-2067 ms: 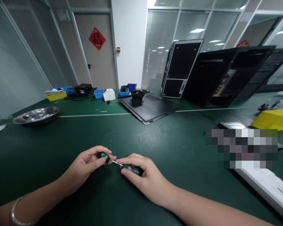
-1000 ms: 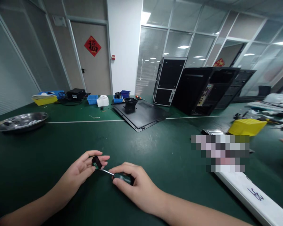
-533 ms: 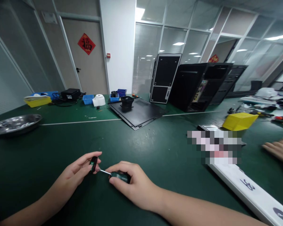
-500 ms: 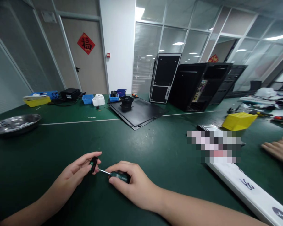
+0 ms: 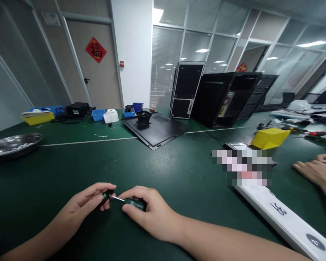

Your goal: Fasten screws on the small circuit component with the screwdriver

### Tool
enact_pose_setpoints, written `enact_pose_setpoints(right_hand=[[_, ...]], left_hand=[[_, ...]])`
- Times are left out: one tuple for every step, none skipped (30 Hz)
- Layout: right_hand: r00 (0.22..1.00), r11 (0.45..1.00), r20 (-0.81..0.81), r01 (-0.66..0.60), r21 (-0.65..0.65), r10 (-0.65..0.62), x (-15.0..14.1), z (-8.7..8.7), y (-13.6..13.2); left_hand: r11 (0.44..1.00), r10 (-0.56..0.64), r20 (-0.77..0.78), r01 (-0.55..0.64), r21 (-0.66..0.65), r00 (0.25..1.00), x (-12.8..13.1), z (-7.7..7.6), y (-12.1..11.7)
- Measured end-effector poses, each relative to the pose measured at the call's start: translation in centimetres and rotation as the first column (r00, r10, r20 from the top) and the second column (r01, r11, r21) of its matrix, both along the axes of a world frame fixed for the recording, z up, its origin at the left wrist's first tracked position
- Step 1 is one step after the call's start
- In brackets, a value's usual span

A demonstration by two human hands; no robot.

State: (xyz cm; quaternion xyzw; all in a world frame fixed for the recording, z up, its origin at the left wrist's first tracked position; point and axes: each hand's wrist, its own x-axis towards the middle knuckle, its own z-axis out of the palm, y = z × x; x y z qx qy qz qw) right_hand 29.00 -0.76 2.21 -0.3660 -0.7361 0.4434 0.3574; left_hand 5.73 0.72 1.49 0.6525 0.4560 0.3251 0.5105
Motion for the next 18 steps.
enact_pose_setpoints(right_hand=[[1.000,1.000,0.001,0.002,0.002,-0.002,-0.01,0.00,0.03],[1.000,1.000,0.003,0.002,0.004,-0.002,-0.02,0.01,0.06],[1.000,1.000,0.004,0.001,0.005,-0.001,-0.02,0.03,0.07],[1.000,1.000,0.004,0.000,0.006,0.000,-0.02,0.06,0.08],[1.000,1.000,0.003,-0.002,0.008,0.002,-0.02,0.08,0.08],[1.000,1.000,0.001,-0.004,0.010,0.004,-0.02,0.10,0.08],[1.000,1.000,-0.002,-0.004,0.012,0.004,-0.01,0.10,0.08],[1.000,1.000,-0.003,-0.004,0.014,0.004,-0.01,0.10,0.09],[1.000,1.000,-0.004,-0.003,0.014,0.003,-0.01,0.09,0.10],[1.000,1.000,-0.004,-0.002,0.014,0.002,-0.01,0.07,0.12],[1.000,1.000,-0.004,-0.002,0.015,0.002,-0.01,0.06,0.13],[1.000,1.000,-0.005,-0.002,0.015,0.002,-0.01,0.05,0.13],[1.000,1.000,-0.006,-0.004,0.015,0.004,0.00,0.05,0.13],[1.000,1.000,-0.008,-0.006,0.013,0.006,0.01,0.06,0.12],[1.000,1.000,-0.010,-0.009,0.010,0.009,0.02,0.07,0.11],[1.000,1.000,-0.011,-0.011,0.006,0.011,0.03,0.09,0.10],[1.000,1.000,-0.010,-0.012,0.002,0.012,0.04,0.10,0.09],[1.000,1.000,-0.010,-0.013,0.001,0.013,0.05,0.11,0.08]], left_hand=[[1.000,-0.008,-0.009,0.008,0.002,1.000,-0.02,-0.06,-0.01],[1.000,-0.013,-0.016,0.013,0.004,1.000,-0.04,-0.12,-0.02],[1.000,-0.018,-0.021,0.018,0.004,1.000,-0.05,-0.18,-0.02],[1.000,-0.023,-0.026,0.023,0.003,0.999,-0.06,-0.24,0.00],[1.000,-0.029,-0.030,0.029,0.002,0.999,-0.07,-0.28,0.01],[0.999,-0.035,-0.033,0.035,0.002,0.999,-0.07,-0.32,0.02],[0.999,-0.040,-0.035,0.040,0.003,0.999,-0.08,-0.33,0.02],[0.999,-0.045,-0.036,0.045,0.004,0.998,-0.09,-0.34,0.01],[0.999,-0.049,-0.036,0.049,0.005,0.998,-0.11,-0.34,-0.01],[0.999,-0.052,-0.036,0.052,0.005,0.998,-0.12,-0.33,-0.04],[0.999,-0.053,-0.036,0.053,0.004,0.998,-0.13,-0.32,-0.08],[0.999,-0.053,-0.038,0.053,0.000,0.998,-0.15,-0.32,-0.11],[0.999,-0.053,-0.040,0.053,-0.004,0.998,-0.16,-0.31,-0.15],[0.998,-0.056,-0.045,0.056,-0.009,0.997,-0.17,-0.30,-0.18],[0.998,-0.059,-0.050,0.058,-0.013,0.997,-0.18,-0.29,-0.20],[0.998,-0.062,-0.055,0.062,-0.015,0.997,-0.20,-0.28,-0.21],[0.998,-0.066,-0.060,0.065,-0.018,0.996,-0.22,-0.27,-0.21],[0.997,-0.069,-0.066,0.068,-0.021,0.995,-0.23,-0.25,-0.21]])
